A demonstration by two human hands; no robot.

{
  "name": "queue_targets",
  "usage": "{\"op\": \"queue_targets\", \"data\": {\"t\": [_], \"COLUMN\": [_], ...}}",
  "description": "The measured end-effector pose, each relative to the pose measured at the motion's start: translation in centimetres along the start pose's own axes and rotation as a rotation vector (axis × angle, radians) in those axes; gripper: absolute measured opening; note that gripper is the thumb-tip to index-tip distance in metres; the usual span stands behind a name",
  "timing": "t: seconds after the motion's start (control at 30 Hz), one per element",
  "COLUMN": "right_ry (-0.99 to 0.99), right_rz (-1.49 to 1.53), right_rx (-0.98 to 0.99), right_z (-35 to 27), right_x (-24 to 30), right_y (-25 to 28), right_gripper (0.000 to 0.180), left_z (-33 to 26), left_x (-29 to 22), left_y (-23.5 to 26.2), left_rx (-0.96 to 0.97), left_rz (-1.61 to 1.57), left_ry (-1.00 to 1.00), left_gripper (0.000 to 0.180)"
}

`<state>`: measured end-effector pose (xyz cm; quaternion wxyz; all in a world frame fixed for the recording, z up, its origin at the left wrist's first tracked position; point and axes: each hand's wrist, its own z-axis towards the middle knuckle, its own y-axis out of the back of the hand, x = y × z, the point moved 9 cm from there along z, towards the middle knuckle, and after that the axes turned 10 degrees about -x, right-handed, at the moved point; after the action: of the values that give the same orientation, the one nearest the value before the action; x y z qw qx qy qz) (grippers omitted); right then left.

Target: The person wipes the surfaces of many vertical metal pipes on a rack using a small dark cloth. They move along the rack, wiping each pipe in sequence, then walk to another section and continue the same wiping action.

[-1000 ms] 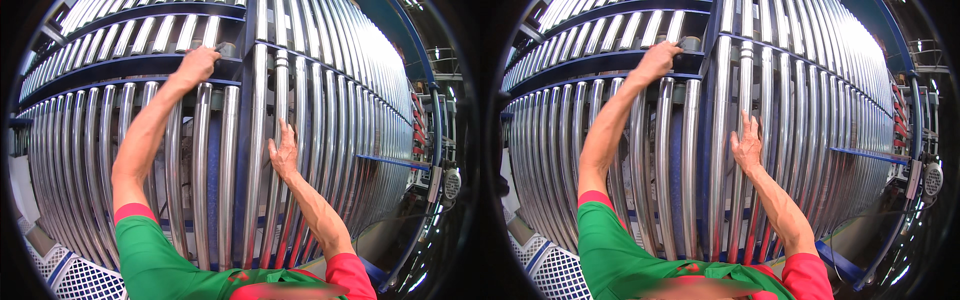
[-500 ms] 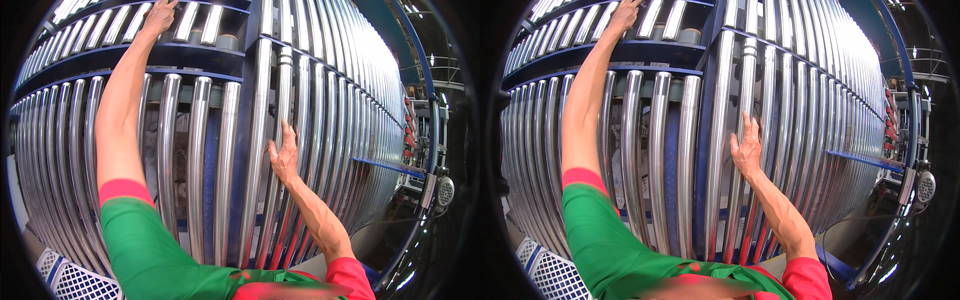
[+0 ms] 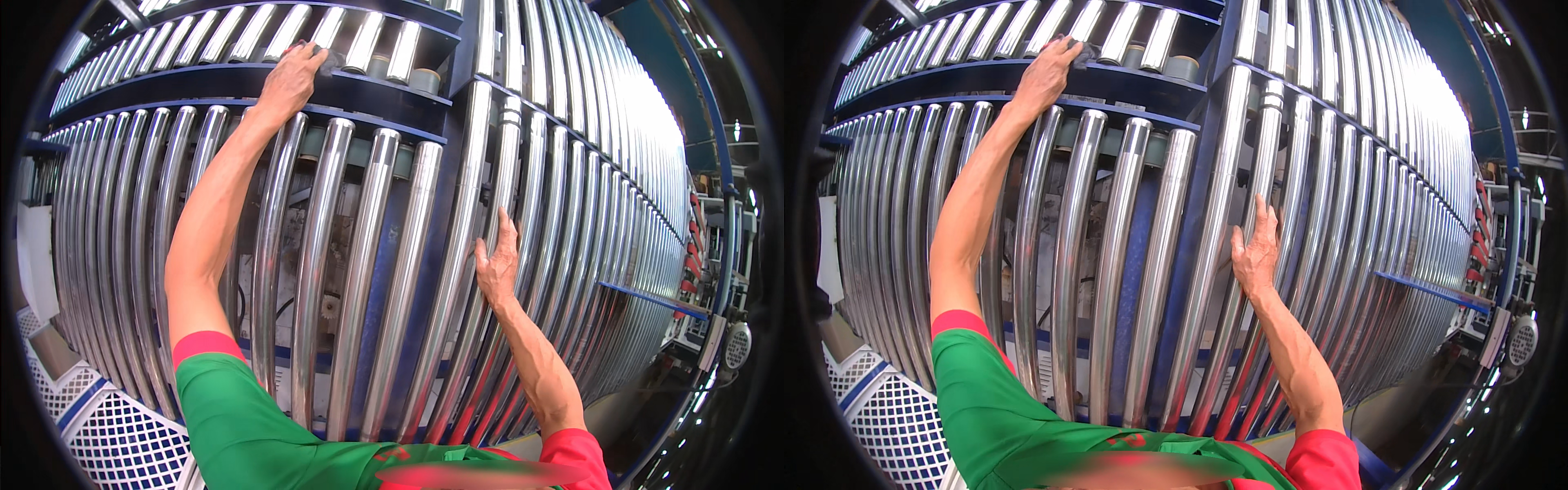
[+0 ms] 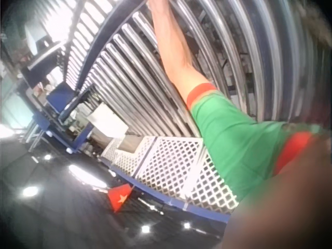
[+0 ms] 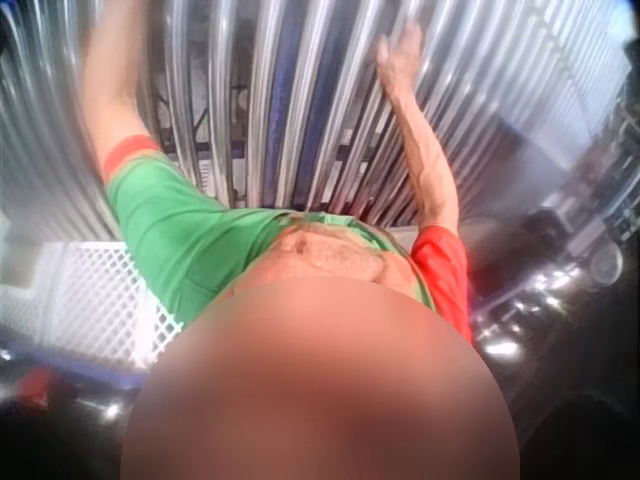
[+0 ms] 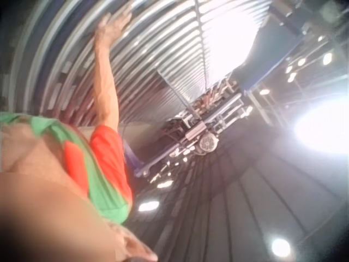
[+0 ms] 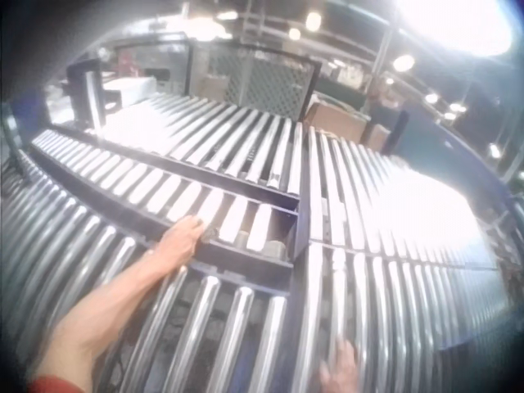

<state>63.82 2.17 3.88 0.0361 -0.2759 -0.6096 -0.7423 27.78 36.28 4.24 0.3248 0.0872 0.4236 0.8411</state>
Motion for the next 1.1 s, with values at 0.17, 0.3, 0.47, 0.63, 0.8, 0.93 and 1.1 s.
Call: {"op": "queue_targets", "data": {"t": [0.17,0.3,0.47,0.63,0.8,0.93,1.1], "right_ry": [-0.025,-0.012,0.049,0.048,0.020,0.034,0.009], "right_rz": [-0.016,-0.015,-0.034,-0.053,-0.069,-0.054,-0.063], "right_rx": [0.038,0.044,0.005,-0.002,-0.018,-0.024,-0.004], "right_z": [0.1,0.1,0.2,0.0,0.0,-0.1,-0.2], "right_x": [0.3,0.4,0.6,0.6,0.2,0.2,0.0], "right_y": [0.0,0.0,0.0,0.2,0.4,0.3,0.1], "right_gripper": [0.076,0.077,0.078,0.079,0.079,0.078,0.078], "left_z": [8.1,10.9,6.2,0.5,-1.9,-3.4,-3.2], "left_x": [2.3,9.5,9.6,6.6,6.5,12.9,18.9], "left_y": [-3.2,-1.7,-2.1,0.2,4.6,7.3,5.2], "left_rx": [0.130,-0.099,-0.247,0.054,0.292,0.025,-0.172], "left_rz": [0.007,-0.081,-0.005,0.170,-0.363,-0.896,-1.014], "left_ry": [0.105,0.377,0.147,0.143,0.355,0.861,1.003], "left_gripper": [0.035,0.045,0.029,0.041,0.037,0.038,0.060]}}
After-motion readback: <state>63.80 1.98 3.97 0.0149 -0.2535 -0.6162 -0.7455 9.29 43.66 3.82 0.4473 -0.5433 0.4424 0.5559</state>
